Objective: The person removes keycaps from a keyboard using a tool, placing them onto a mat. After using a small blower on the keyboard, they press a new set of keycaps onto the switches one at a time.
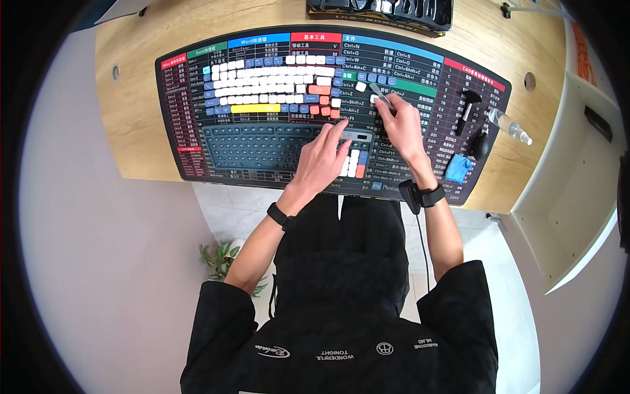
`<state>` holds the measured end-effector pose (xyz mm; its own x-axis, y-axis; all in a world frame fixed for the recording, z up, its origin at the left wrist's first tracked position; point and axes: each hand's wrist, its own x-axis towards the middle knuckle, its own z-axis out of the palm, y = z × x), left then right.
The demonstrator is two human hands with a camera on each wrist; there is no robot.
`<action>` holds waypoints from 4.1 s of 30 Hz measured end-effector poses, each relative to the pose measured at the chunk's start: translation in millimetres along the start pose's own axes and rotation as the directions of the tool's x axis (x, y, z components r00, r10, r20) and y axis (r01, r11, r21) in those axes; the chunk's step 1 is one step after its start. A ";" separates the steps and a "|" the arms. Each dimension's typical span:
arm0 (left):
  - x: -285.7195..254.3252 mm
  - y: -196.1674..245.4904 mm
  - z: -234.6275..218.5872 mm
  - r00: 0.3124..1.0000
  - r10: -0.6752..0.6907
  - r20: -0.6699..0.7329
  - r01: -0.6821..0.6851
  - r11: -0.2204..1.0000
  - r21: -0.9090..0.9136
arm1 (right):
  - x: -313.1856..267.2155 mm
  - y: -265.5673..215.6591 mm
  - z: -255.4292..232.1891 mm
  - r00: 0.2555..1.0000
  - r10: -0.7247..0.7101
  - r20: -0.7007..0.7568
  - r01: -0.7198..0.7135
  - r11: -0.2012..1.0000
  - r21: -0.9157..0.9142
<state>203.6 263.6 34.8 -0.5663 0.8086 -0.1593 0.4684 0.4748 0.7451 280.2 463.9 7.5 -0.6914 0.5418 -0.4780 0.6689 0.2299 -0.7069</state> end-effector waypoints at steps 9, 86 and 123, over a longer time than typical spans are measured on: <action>-7.0 -8.0 1.4 1.000 -0.014 -0.024 0.014 1.000 -0.001 | -2.7 -1.5 12.3 0.993 -0.040 -0.108 0.028 0.993 -0.114; -29.6 -15.9 25.6 0.995 0.061 0.078 -0.063 0.998 0.029 | -46.8 -1.2 -3.8 0.883 -0.329 0.335 0.450 0.797 -0.403; -19.3 11.4 3.3 0.943 -0.317 0.101 0.333 0.896 -0.294 | -27.0 22.1 15.3 0.944 0.184 -0.275 -0.139 0.974 0.177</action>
<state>222.1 254.6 44.2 -0.6138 0.6473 -0.4520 0.0317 0.5923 0.8051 309.5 441.9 -3.2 -0.4538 0.7762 -0.4378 0.6996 0.0060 -0.7145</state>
